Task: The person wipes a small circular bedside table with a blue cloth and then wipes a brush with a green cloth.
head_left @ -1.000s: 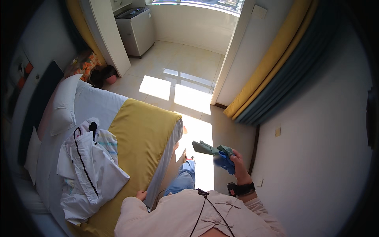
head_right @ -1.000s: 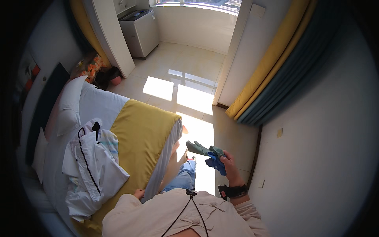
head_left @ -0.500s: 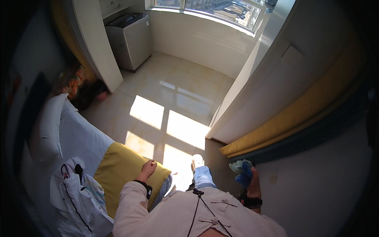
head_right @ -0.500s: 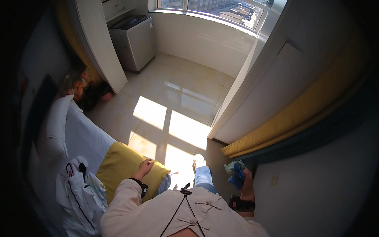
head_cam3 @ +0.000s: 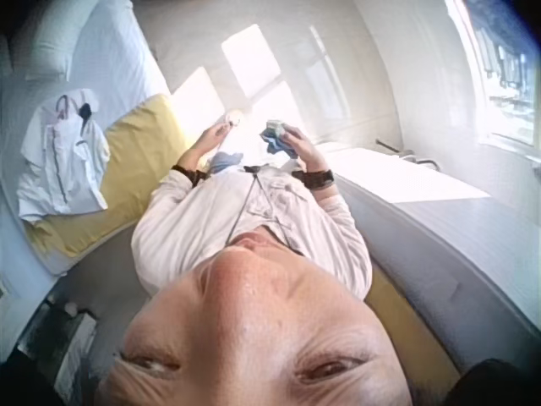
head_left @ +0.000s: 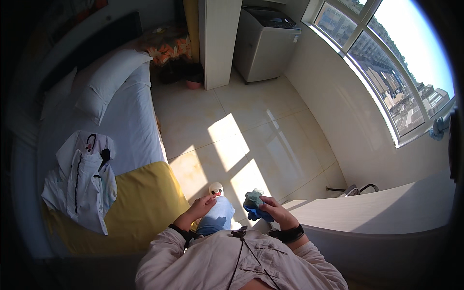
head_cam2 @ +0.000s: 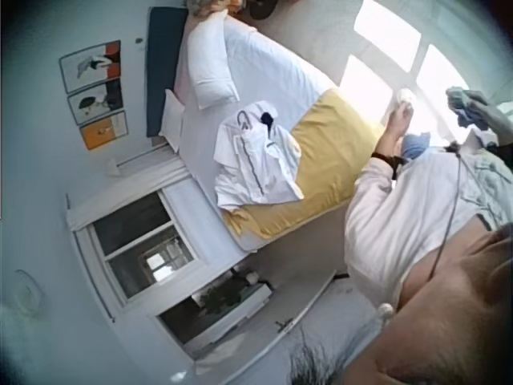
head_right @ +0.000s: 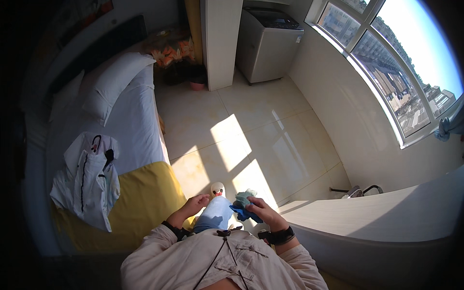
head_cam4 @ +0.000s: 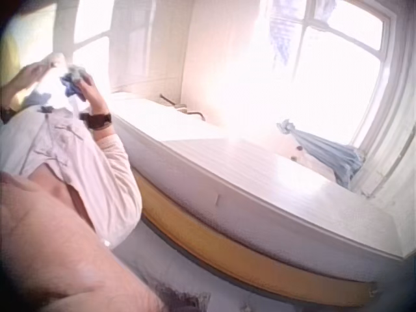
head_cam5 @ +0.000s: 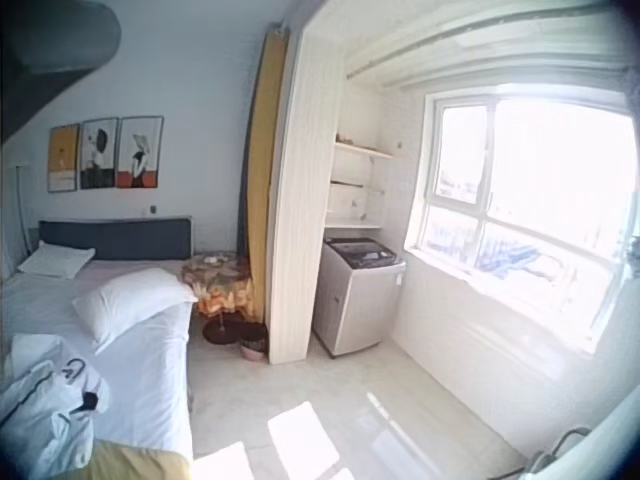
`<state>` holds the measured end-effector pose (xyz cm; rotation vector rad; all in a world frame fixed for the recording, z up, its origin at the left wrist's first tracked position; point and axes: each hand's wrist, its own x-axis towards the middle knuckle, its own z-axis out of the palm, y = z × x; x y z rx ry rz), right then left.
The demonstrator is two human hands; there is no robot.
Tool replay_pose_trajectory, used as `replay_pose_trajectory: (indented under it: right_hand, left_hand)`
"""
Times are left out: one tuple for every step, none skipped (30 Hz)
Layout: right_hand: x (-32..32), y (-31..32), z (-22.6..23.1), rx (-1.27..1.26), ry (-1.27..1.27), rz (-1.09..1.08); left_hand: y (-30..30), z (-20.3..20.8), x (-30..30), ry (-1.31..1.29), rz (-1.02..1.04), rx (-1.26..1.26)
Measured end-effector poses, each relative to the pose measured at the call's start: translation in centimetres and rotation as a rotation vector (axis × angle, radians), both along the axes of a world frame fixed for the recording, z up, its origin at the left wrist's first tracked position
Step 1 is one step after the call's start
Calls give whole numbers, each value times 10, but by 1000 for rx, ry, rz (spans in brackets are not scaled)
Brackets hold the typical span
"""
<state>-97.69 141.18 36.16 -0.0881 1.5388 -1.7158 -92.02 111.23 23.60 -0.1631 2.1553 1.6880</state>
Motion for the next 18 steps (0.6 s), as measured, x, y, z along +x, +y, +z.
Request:
replay_pose_trajectory:
  right_hand:
    - [-35,-35,27,-40,42,192]
    - [-62,-55,34,-51,60,270]
    - [-85,-74,43,-65,81,345]
    - [-106,-101,53,-123,90,366]
    - [-127,-123,61,-123,69,432]
    - [-150,-140,47,-127,134,434]
    - [-172,-159,36,-130,193,433]
    - [-196,-177,27,-158,166,370]
    - [-219,-191,21,-142,133,295]
    - [-243,-202,17,-88,148,264]
    - [-264,-212,21,-33,153,239]
    - [-291,-217,25,-52,191,238]
    - [-310,-230,24,-59,206,209]
    - [-329,-235,20,-27,219,208]
    - [-350,-237,17,5,233,215]
    - [-368,-241,23,63,173,200]
    - [-388,-244,31,120,120,195]
    - [-411,-241,10,117,115,170]
  left_hand:
    - [-9,-6,-15,4,51,90]
    - [-10,20,-38,-74,90,229]
    - [-11,50,-59,-151,124,365]
    - [-23,47,-77,-204,122,550]
    - [-36,45,-92,-191,128,543]
    - [-48,53,-119,-200,132,612]
    - [-58,62,-142,-216,134,682]
    - [-68,74,-165,-235,136,751]
    - [-70,83,-183,-255,154,834]
    - [-72,92,-202,-278,173,916]
    - [-75,100,-216,-308,201,1002]
    - [-85,109,-239,-264,171,1039]
    - [-98,108,-254,-238,235,838]
    - [-110,105,-271,-250,228,719]
    - [-123,105,-291,-261,226,602]
    - [-136,110,-311,-257,296,679]
    - [-146,107,-330,-244,364,681]
    - [-157,104,-353,-152,340,665]
